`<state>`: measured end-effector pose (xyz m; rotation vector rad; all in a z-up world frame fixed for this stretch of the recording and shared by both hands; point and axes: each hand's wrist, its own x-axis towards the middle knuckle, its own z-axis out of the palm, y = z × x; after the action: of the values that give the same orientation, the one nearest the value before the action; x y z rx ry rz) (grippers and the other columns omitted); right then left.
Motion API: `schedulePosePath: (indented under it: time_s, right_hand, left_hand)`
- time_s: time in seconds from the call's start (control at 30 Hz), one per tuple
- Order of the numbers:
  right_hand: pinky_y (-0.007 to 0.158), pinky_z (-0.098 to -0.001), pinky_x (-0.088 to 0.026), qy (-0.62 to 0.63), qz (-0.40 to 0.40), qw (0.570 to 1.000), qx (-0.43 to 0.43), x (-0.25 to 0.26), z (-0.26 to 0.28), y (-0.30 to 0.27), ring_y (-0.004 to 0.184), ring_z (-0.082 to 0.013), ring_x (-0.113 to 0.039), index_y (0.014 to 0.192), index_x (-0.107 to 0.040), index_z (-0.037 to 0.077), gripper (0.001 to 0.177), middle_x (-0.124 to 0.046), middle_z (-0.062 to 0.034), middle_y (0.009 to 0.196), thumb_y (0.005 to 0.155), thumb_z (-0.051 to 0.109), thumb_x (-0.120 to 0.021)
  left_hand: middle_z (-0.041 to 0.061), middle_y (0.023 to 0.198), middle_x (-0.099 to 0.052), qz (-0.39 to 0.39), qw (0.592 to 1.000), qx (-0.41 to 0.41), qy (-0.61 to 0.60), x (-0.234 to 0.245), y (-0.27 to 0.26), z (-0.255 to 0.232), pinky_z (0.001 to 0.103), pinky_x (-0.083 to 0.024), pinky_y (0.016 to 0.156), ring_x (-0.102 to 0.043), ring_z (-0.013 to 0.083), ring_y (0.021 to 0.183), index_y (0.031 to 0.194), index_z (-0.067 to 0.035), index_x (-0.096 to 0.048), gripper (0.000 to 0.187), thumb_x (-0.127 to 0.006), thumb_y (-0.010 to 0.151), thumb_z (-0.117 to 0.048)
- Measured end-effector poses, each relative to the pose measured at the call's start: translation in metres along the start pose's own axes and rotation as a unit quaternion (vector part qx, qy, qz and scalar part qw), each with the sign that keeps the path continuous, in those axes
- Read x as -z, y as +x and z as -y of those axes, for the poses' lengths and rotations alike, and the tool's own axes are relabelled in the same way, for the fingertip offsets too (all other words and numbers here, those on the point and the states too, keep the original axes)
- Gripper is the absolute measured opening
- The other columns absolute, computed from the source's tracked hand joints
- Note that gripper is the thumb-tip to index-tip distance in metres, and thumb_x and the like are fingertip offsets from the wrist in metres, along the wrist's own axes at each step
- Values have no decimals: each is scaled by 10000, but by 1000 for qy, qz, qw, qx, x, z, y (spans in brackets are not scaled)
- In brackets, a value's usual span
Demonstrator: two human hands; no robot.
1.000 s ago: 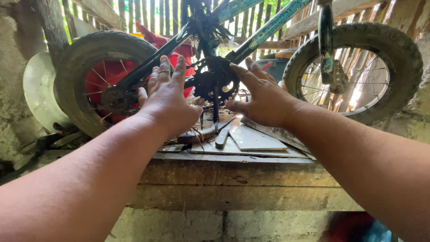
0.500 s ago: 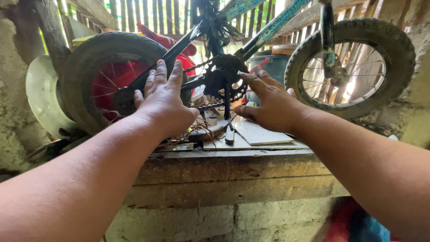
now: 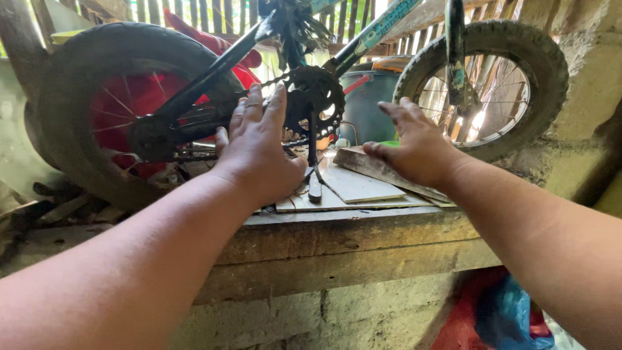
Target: The person works on a small children's bicycle resting on a raised concrete ledge, pulling and repositioning the chain around the chainring and turning the pedal crank by hand. They then lift the bicycle and set it upright on the ledge against the wall.
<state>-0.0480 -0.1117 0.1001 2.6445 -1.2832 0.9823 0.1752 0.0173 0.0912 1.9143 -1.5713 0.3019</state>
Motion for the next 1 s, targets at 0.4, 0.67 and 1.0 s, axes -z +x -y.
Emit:
schedulePosePath:
  time_s: [0.4, 0.67, 1.0]
  right_hand:
    - [1078, -431, -449, 134, -329, 910, -214, 16, -157, 12, 1270, -370, -543, 1416, -463, 3, 737, -505, -235, 1386, 854, 346, -794]
    - [1151, -474, -375, 396, -286, 833, -259, 30, -295, 22, 1462, -322, -446, 1524, -374, 25, 879, -448, -236, 1592, 921, 537, -757]
    - [1174, -568, -240, 465, -184, 842, -204, 29, -344, 32, 1505, -310, -315, 1549, -266, 117, 1008, -385, -157, 1617, 807, 688, -638]
  left_hand:
    - [269, 1602, -269, -117, 955, -178, -205, -93, 44, -105, 481, -244, 1200, -212, 434, 1521, 1600, -228, -282, 943, -795, 813, -309]
    - [204, 1542, -463, -45, 937, -57, -343, -155, 107, -179, 486, -407, 1175, -456, 343, 1435, 1614, -318, -251, 958, -765, 817, -449]
    - [194, 1588, -357, 18, 887, 142, -438, -201, 158, -247, 609, -351, 1111, -416, 346, 1437, 1634, -180, -64, 1179, -784, 788, -573]
